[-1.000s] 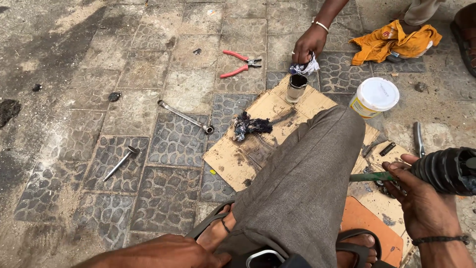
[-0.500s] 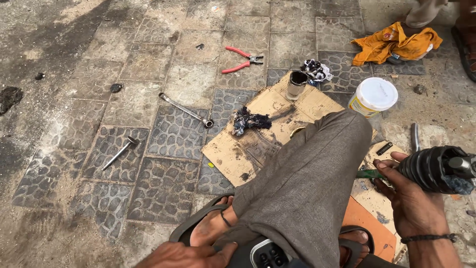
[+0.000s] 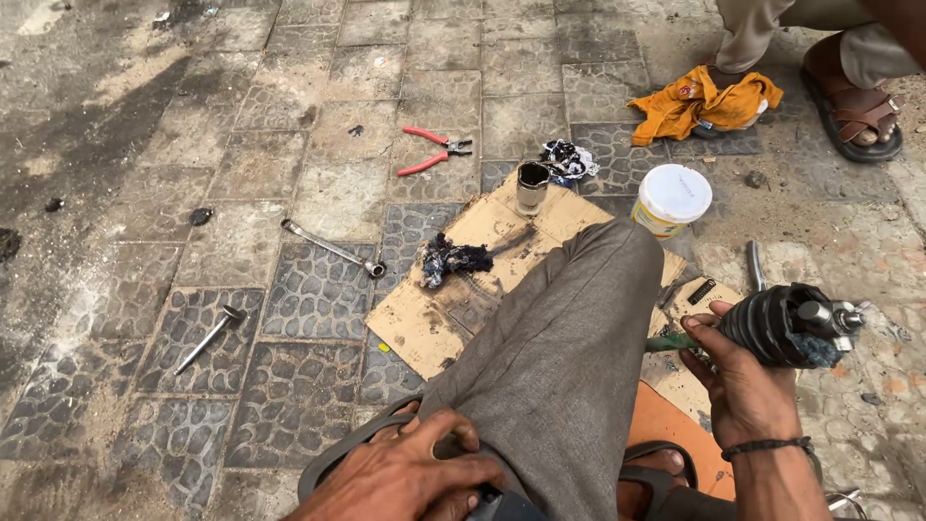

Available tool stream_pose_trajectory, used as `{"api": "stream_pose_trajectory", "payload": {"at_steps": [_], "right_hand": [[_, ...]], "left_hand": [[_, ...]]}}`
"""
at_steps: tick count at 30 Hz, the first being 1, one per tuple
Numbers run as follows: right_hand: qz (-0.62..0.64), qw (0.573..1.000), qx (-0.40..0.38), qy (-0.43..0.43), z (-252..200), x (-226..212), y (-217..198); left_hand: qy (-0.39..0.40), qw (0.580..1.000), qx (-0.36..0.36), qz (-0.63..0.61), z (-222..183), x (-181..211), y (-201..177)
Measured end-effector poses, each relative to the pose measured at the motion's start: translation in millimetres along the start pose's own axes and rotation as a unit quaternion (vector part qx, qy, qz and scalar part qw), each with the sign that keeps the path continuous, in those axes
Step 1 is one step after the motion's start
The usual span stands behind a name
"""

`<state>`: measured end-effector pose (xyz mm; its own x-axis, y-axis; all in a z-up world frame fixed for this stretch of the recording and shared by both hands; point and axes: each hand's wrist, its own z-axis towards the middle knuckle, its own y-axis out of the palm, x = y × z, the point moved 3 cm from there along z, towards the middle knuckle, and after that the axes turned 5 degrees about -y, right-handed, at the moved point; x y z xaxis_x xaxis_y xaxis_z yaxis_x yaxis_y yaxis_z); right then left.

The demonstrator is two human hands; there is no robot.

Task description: Clean and reassemble a constant velocity (CV) joint using grease and basic tools.

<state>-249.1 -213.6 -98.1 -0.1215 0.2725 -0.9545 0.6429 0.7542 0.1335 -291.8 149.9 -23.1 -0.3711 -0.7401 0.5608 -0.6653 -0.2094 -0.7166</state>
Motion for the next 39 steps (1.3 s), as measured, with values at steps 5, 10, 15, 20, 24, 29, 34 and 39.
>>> {"api": "stream_pose_trajectory", "payload": {"at_steps": [5,10,15,20,24,29,34,39], "right_hand": [[-0.026,1.0,-0.01,0.005,-4.3,0.4,1.3],[-0.019,0.999,-0.024,-0.008,-5.7,-1.8,6.9],[-0.017,0.999,-0.027,-0.012,-4.5,-2.5,8.8],[-0.022,1.0,-0.02,-0.005,-9.0,0.8,2.7],[0.001,1.0,-0.022,-0.011,-15.8,6.1,-0.9],[0.01,1.0,-0.003,-0.017,-12.6,4.1,-8.0],[0.009,1.0,-0.009,-0.002,-8.8,3.9,1.9],[0.003,1.0,-0.023,-0.002,-15.2,1.8,4.3]], "left_hand": [[-0.036,0.998,-0.049,0.031,13.6,5.6,-2.3],[0.039,0.999,-0.011,0.026,20.4,16.2,-18.0],[-0.102,0.995,-0.02,0.006,10.3,10.4,-15.2],[-0.027,0.982,0.179,0.059,-6.1,-44.8,26.2],[-0.201,0.97,0.117,-0.075,6.3,5.9,3.3],[-0.162,0.973,0.145,-0.076,7.9,-35.9,50.1],[0.023,0.928,0.371,0.037,-4.0,-69.3,80.2],[-0.057,0.952,0.295,0.053,-7.2,-61.5,109.8]]}}
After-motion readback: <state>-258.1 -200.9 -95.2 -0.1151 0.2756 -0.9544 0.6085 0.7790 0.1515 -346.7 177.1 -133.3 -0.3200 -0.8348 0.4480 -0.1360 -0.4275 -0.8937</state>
